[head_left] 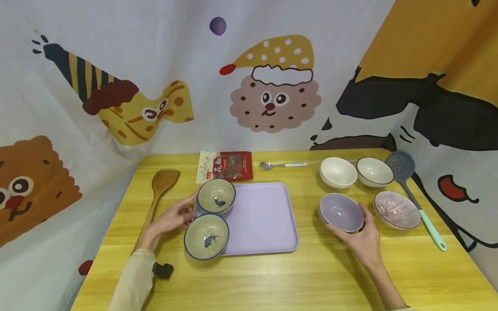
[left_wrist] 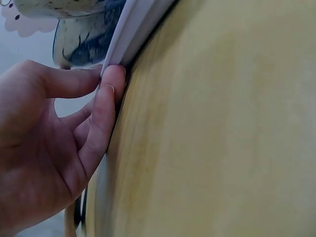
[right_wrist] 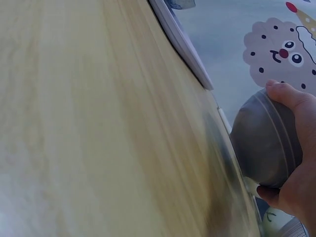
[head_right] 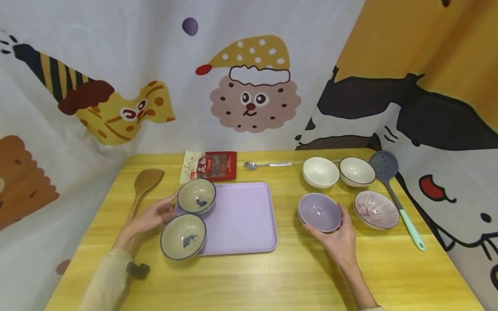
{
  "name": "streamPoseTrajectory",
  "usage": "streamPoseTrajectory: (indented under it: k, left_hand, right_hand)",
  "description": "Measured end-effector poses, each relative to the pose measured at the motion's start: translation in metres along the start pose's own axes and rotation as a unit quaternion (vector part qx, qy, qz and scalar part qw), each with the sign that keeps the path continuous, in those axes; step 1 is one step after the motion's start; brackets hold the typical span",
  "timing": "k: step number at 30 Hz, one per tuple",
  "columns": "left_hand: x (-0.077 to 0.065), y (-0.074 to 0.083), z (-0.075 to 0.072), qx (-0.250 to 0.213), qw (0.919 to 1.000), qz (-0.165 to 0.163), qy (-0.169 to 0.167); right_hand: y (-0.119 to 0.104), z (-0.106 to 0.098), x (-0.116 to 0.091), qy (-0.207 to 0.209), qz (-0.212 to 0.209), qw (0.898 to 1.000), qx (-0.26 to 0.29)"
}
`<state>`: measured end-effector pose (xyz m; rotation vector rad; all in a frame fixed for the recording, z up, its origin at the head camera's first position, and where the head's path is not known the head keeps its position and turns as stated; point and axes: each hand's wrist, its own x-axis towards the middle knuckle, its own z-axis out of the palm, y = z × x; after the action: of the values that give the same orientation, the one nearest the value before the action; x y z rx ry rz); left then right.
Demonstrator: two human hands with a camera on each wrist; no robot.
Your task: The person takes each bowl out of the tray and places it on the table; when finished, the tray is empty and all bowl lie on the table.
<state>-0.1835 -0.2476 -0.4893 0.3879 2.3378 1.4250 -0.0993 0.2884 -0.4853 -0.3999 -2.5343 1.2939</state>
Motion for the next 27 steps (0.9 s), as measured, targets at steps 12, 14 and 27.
streamPoseTrajectory:
  k: [12, 14, 27]
  left_hand:
    - [0.008, -0.007, -0.001, 0.004, 0.9997, 0.005, -0.023]
    - [0.01, -0.009, -0.002, -0.009, 0.9996, 0.001, -0.025]
    - [0.019, -0.012, -0.005, -0.042, 0.9984, -0.027, -0.026]
  right_hand:
    - [0.008, 0.002, 0.008, 0.011, 0.004, 1.0, -0.01]
    - [0.008, 0.003, 0.009, 0.018, 0.006, 1.0, -0.007]
    - [0.018, 0.001, 0.02, 0.076, -0.001, 0.997, 0.009]
